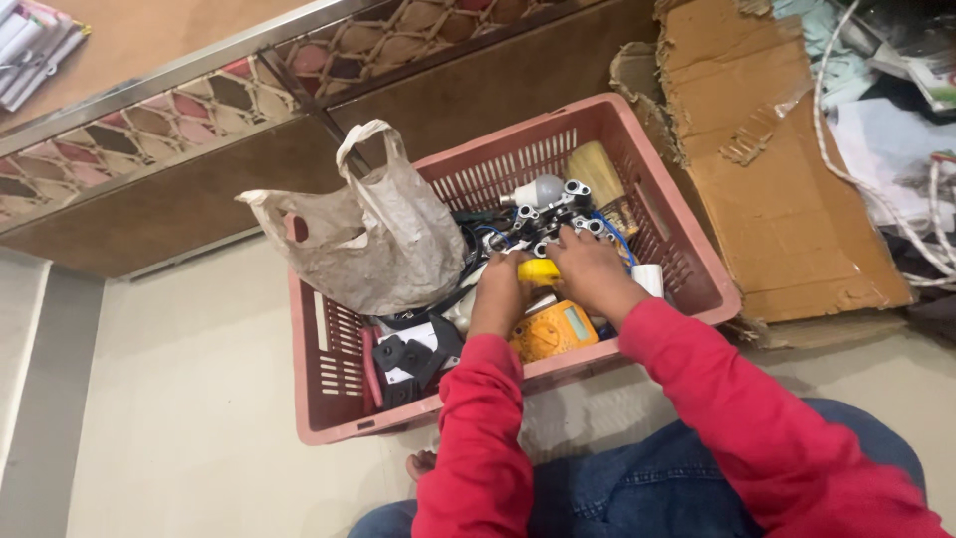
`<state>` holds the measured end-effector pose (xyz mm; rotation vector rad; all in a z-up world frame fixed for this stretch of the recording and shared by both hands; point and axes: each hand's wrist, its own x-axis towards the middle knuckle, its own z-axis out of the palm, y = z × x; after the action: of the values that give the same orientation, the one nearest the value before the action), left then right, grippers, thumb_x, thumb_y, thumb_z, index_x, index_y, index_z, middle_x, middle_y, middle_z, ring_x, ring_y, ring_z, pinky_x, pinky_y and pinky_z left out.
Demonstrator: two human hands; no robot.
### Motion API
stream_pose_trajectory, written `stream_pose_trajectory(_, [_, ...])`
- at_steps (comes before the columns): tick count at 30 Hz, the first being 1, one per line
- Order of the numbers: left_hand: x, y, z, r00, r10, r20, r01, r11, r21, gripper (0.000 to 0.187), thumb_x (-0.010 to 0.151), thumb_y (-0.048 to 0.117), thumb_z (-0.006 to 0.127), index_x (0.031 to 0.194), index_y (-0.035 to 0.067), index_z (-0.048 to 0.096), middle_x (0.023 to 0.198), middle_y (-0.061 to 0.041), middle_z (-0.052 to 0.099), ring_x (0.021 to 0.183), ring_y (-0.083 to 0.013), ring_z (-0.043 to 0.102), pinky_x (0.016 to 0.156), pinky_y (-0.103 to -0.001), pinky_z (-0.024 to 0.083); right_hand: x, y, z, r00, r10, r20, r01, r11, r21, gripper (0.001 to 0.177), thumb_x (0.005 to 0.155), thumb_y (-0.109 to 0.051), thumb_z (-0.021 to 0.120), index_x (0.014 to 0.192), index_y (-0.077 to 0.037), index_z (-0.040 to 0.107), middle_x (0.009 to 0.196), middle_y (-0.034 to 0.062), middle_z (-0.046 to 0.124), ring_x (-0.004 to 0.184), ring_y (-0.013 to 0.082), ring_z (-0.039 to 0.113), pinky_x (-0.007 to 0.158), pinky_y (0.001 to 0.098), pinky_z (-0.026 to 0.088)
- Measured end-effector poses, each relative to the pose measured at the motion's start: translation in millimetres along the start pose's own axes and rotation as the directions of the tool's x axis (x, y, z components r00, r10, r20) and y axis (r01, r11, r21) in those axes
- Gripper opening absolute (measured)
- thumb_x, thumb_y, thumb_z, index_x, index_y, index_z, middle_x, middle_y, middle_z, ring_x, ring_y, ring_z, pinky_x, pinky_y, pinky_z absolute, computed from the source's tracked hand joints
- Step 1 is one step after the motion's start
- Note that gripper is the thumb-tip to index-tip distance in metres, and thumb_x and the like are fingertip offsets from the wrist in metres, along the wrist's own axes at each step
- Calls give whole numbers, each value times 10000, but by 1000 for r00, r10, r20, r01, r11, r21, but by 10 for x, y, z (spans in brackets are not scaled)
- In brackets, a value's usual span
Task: The person sits on the floor and sorts various items from a pink basket into a clear plastic container. They handle a yellow multimeter, metal fittings, a white bulb, a pink bulb, a silver tube, a black power adapter, white plastic connectors, and blue wires, placing them into the container.
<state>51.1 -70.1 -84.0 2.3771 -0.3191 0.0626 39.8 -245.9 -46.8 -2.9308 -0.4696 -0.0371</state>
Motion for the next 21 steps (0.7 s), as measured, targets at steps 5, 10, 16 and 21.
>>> stream_pose_trajectory(5, [-5,129,-111,995,30,-91,-39,995,-94,402,725,-22,780,1107,85,717,1080,-193,688,1001,-415,674,878,-463,547,34,58,-14,999,19,31,-23,990,139,439,790,-242,787,1183,-117,637,1112,105,645,1082,331,637,877,471,537])
stream_pose_trajectory(10, [11,153,-140,987,48,-153,-65,992,-106,402,738,-22,774,1122,75,711,1091,-192,683,1008,-415,667,892,-462,541,64,81,6,999,28,-27,-20,971,238,437,788,-218,781,1187,-118,632,1072,117,656,1028,353,662,837,484,544])
stream_pose_trajectory(16, [-4,96,-121,988,49,-147,-61,995,-77,414,739,6,785,1138,80,702,1093,-195,670,1023,-418,648,903,-469,529,78,92,-29,1000,13,-2,-12,961,276,409,798,-212,771,1173,-129,633,1090,111,659,1033,354,665,857,482,540])
stream_pose_trajectory(21, [-51,-78,14,998,8,-60,-10,1000,-26,408,746,47,799,1138,87,691,1113,-198,676,1027,-420,657,911,-476,533,24,59,-32,996,-17,83,-4,967,256,392,796,-212,776,1147,-115,631,1149,113,649,1060,362,650,858,494,529])
